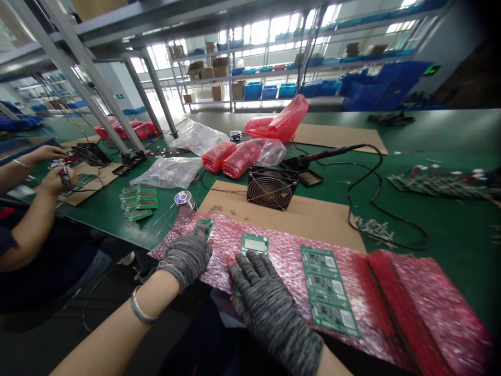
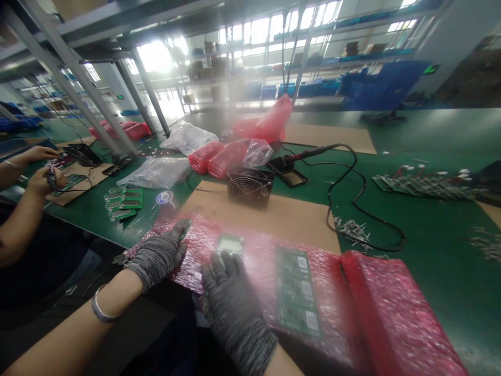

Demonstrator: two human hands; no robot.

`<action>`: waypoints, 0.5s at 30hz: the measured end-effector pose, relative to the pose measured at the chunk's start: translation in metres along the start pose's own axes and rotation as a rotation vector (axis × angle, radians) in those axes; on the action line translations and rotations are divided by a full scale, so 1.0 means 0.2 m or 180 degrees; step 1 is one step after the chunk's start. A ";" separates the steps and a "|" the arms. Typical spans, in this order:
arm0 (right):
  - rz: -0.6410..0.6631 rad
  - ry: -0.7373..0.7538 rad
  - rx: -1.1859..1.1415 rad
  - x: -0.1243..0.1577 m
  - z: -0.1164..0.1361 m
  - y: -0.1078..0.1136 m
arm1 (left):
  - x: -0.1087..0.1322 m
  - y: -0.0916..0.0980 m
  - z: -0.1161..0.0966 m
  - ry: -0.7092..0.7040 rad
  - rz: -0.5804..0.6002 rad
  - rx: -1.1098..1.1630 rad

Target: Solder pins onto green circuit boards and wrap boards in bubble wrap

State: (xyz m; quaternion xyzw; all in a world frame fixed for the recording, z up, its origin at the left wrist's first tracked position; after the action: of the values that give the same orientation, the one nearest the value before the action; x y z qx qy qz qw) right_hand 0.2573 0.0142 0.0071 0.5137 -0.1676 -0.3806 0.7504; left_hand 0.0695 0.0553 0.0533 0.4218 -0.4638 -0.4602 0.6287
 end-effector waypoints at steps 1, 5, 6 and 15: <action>0.0007 -0.0006 -0.0019 0.00 0.00 0.00 | 0.00 0.00 0.00 -0.0008 0.0026 0.0004; 0.0027 -0.0013 -0.0065 0.00 -0.01 0.01 | -0.02 0.03 0.06 0.0040 0.0113 0.0061; 0.0045 -0.0014 -0.0062 0.00 -0.01 0.01 | -0.02 0.03 0.10 0.0105 0.0118 0.0099; 0.0045 -0.0007 0.0134 -0.02 0.00 0.00 | -0.01 -0.03 0.33 0.0340 -0.0378 0.1039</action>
State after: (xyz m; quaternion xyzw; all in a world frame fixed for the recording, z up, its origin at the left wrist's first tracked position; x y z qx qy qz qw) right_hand 0.2538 0.0169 0.0077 0.5278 -0.1801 -0.3723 0.7419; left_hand 0.0033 0.0482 0.0607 0.5687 -0.4725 -0.3921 0.5474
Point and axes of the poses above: each hand's wrist, its own x-axis away from the middle knuckle, its own y-axis out of the back of the hand, z = x × y, the point moved 2 cm from there along -x, towards the middle knuckle, and after that the axes turned 8 degrees about -x, right-handed, at the moved point
